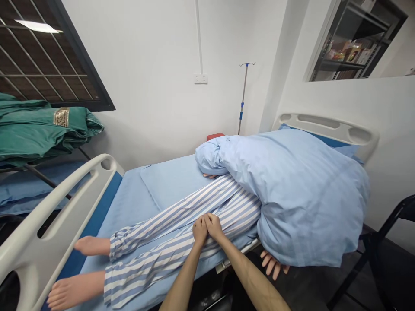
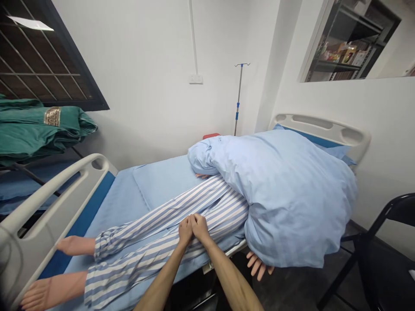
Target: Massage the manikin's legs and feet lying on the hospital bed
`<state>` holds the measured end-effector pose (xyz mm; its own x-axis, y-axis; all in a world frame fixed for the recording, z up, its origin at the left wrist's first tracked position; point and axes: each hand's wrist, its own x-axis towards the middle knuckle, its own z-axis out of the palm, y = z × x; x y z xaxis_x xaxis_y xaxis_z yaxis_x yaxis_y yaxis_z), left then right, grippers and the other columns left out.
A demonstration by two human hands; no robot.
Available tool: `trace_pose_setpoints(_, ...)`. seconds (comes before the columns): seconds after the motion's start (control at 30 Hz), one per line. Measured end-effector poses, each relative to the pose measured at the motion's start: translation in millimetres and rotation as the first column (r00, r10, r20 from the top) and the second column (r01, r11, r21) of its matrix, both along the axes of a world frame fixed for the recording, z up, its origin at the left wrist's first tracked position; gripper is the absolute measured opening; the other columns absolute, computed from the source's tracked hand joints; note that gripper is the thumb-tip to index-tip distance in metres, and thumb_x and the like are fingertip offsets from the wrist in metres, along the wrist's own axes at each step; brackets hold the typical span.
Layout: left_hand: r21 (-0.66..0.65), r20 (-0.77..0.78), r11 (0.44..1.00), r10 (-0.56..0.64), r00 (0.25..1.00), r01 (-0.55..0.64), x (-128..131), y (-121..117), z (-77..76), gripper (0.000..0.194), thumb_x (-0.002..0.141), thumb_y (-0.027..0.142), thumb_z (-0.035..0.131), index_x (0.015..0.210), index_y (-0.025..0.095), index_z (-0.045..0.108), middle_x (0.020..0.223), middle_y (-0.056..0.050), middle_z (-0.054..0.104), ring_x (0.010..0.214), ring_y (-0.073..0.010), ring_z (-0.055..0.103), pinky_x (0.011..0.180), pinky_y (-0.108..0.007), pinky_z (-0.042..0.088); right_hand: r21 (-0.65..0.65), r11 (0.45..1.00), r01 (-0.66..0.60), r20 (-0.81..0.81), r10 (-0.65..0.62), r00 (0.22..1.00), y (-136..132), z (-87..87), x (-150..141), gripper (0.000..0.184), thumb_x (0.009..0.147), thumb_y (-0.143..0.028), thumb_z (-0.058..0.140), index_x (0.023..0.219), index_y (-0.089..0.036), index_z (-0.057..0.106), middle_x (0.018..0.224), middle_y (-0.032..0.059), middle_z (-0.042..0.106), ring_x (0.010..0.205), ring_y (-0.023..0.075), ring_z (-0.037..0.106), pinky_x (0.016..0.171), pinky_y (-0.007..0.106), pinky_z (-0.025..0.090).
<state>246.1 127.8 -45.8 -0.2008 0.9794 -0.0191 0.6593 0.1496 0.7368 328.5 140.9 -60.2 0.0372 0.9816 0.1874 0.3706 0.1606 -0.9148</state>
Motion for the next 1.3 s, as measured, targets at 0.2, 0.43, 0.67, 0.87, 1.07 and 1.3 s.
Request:
trace_pose_setpoints(0.2,-0.038,-0.071,0.998,-0.045,0.996,0.042,2,2,5.3,0.029,0.098,0.024,0.045,0.080,0.020,0.067,0.086,-0.008,0.073,0.084,-0.0188,0.064,0.072,-0.027,0.036,-0.016,0.997,-0.069,0.255,0.071,0.964,7,25.3,21,0.039,0.094,-0.029,0.048,0.055,-0.021,0.045,0.054,-0.0034,0.048,0.057,0.0116,0.040,0.059,0.025,0.026)
trace_pose_setpoints(0.43,0.071,0.039,0.997,0.025,0.999,-0.028,1,-8,-6.8,0.033,0.093,0.023,0.043,0.061,0.020,0.050,0.068,-0.004,0.064,0.068,-0.0158,0.055,0.066,-0.025,0.034,0.008,0.996,0.094,0.400,-0.089,0.912,3,8.6,14,0.034,0.098,-0.024,0.045,0.071,-0.020,0.064,0.064,0.0011,0.063,0.062,0.0134,0.051,0.061,0.028,0.024)
trace_pose_setpoints(0.67,0.158,0.283,0.986,-0.003,0.959,-0.043,15,-1,2.1,0.039,0.093,0.025,0.042,0.054,0.023,0.036,0.054,0.001,0.046,0.059,-0.0137,0.045,0.061,-0.025,0.034,0.022,0.997,0.077,0.247,-0.080,0.966,5,3.6,19,0.039,0.099,-0.032,0.039,0.066,-0.021,0.055,0.062,0.0010,0.059,0.062,0.0143,0.050,0.062,0.027,0.027)
trace_pose_setpoints(0.87,0.114,0.098,0.989,0.085,0.992,-0.096,38,2,2.1,0.034,0.095,0.015,0.041,0.063,0.020,0.051,0.068,-0.004,0.062,0.068,-0.0150,0.056,0.069,-0.026,0.035,-0.063,0.998,0.003,0.086,0.002,0.996,14,14.3,32,0.040,0.096,-0.032,0.040,0.057,-0.022,0.038,0.056,-0.0036,0.045,0.059,0.0119,0.043,0.059,0.023,0.030)
trace_pose_setpoints(1.07,0.031,-0.079,0.999,0.027,0.997,-0.024,41,-2,-0.1,0.032,0.099,0.018,0.043,0.073,0.018,0.062,0.079,-0.009,0.070,0.074,-0.0182,0.061,0.067,-0.028,0.031,-0.184,0.972,-0.149,0.251,0.193,0.949,32,42.0,58,0.038,0.084,-0.018,0.055,0.048,-0.020,0.042,0.046,-0.0057,0.037,0.055,0.0112,0.036,0.056,0.025,0.024)
trace_pose_setpoints(1.3,0.043,-0.065,0.999,0.003,0.998,-0.001,38,0,-4.6,0.033,0.098,0.019,0.044,0.067,0.019,0.057,0.074,-0.007,0.068,0.072,-0.0172,0.057,0.066,-0.027,0.028,-0.043,0.999,-0.002,0.321,0.016,0.947,22,17.4,49,0.035,0.091,-0.022,0.049,0.056,-0.020,0.051,0.056,-0.0022,0.052,0.059,0.0118,0.043,0.059,0.025,0.024)
